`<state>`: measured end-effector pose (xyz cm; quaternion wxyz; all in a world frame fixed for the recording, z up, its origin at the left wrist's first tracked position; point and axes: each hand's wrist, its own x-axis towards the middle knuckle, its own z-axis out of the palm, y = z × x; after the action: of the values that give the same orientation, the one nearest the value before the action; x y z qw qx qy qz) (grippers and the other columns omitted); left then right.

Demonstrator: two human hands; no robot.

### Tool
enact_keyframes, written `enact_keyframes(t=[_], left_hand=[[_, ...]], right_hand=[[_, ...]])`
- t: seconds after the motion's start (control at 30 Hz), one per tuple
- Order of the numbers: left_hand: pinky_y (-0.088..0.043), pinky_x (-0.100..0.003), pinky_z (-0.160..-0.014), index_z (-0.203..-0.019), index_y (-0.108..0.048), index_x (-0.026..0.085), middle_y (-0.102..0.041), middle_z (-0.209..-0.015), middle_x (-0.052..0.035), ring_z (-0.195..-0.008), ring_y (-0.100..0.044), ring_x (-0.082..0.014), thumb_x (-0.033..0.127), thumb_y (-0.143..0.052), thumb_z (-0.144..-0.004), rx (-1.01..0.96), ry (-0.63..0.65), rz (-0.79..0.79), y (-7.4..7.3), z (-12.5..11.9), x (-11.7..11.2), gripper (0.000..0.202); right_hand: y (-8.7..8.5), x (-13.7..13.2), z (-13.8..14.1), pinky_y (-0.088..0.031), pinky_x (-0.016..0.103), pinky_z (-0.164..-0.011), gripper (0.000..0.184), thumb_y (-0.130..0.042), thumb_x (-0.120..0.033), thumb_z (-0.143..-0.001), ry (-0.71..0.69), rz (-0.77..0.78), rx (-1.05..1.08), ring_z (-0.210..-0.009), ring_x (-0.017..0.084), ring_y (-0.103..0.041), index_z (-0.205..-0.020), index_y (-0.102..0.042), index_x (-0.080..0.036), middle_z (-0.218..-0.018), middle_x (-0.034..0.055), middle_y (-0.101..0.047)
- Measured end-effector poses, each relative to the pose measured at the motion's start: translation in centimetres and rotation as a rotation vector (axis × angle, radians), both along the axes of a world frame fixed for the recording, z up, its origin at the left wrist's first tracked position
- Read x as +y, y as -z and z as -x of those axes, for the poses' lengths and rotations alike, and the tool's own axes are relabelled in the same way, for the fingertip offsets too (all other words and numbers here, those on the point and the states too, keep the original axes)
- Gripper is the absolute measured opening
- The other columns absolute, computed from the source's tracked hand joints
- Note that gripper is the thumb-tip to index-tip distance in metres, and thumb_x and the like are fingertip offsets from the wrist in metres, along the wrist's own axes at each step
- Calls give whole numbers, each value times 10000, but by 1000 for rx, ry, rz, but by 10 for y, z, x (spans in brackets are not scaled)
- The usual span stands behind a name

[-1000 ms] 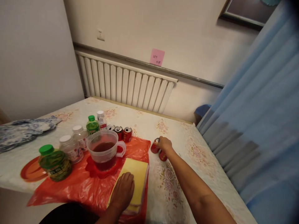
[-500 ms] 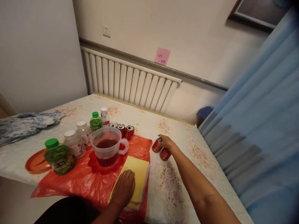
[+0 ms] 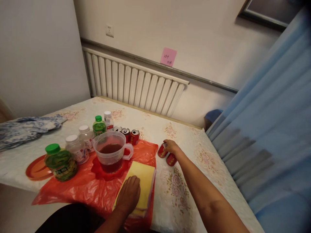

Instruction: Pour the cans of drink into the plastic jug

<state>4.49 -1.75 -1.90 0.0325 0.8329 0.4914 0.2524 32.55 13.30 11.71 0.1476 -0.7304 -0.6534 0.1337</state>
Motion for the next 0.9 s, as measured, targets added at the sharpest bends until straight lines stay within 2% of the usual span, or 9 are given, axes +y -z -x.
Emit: enact_keyframes(t=[0.1, 0.2, 0.33, 0.43, 0.53, 0.6, 0.7, 0.8, 0.9], left_hand=[[-436, -396, -867, -917, -569, 191, -592, -950, -77, -913, -541, -227, 109, -393, -887, 5, 5, 3, -3, 0, 0, 197], [-433, -402, -871, -928, -567, 188, -589, -947, -78, -928, -539, -234, 112, -397, -888, 14, 0, -12, -3, 0, 0, 191], [-436, -395, -854, -906, -565, 194, -581, -912, -66, -895, -539, -230, 112, -400, -885, 21, 6, -31, -4, 0, 1, 185], [-437, -389, -848, -911, -569, 197, -579, -896, -61, -886, -541, -228, 109, -409, -878, 13, 14, -54, -5, 0, 1, 185], [-437, -392, -851, -926, -574, 189, -583, -901, -67, -898, -541, -232, 113, -417, -878, 12, 21, -64, -8, 0, 1, 181], [-438, -394, -852, -920, -576, 183, -585, -898, -70, -899, -542, -234, 116, -420, -879, 19, 23, -57, -9, 0, 1, 175], [-438, -391, -856, -913, -577, 184, -589, -901, -69, -893, -547, -231, 110, -419, -875, 25, 20, -50, -9, -1, 1, 178], [-438, -384, -864, -936, -574, 193, -594, -914, -64, -903, -556, -224, 104, -420, -871, 21, 16, -68, -8, -1, 1, 189], [-446, -377, -867, -957, -567, 203, -594, -916, -58, -908, -567, -219, 104, -425, -870, 17, 20, -78, -7, -1, 2, 193]], right_hand=[[-1, -2, -4, -482, 277, -834, 648, -799, -193, -522, 11, -33, 38, -1015, 239, -646, -1152, -651, -228, -1132, 52, -695], [-6, -7, -16, -470, 293, -884, 673, -780, -301, -606, 44, -103, 77, -1065, 232, -624, -1247, -593, -218, -1219, 68, -651], [-16, -20, -44, -481, 304, -864, 574, -646, -312, -761, 177, -234, 111, -975, 201, -654, -1310, -528, -194, -1208, 89, -648], [-12, -42, -69, -473, 316, -875, 470, -527, -254, -819, 327, -330, 123, -930, 189, -659, -1282, -538, -175, -1125, 89, -677], [11, -72, -84, -474, 333, -870, 418, -499, -239, -794, 455, -360, 143, -914, 208, -661, -1197, -592, -172, -977, 67, -708], [35, -92, -84, -494, 329, -820, 392, -524, -231, -746, 501, -333, 177, -850, 218, -673, -1116, -635, -168, -858, 49, -715], [75, -113, -71, -517, 304, -720, 393, -571, -230, -681, 516, -281, 246, -733, 214, -681, -1054, -663, -150, -737, 29, -705], [106, -121, -50, -520, 282, -668, 473, -596, -272, -666, 520, -273, 299, -713, 206, -681, -1121, -639, -150, -760, 25, -708], [121, -119, -32, -513, 272, -681, 538, -608, -339, -687, 524, -294, 318, -751, 205, -679, -1190, -598, -150, -839, 43, -709]])
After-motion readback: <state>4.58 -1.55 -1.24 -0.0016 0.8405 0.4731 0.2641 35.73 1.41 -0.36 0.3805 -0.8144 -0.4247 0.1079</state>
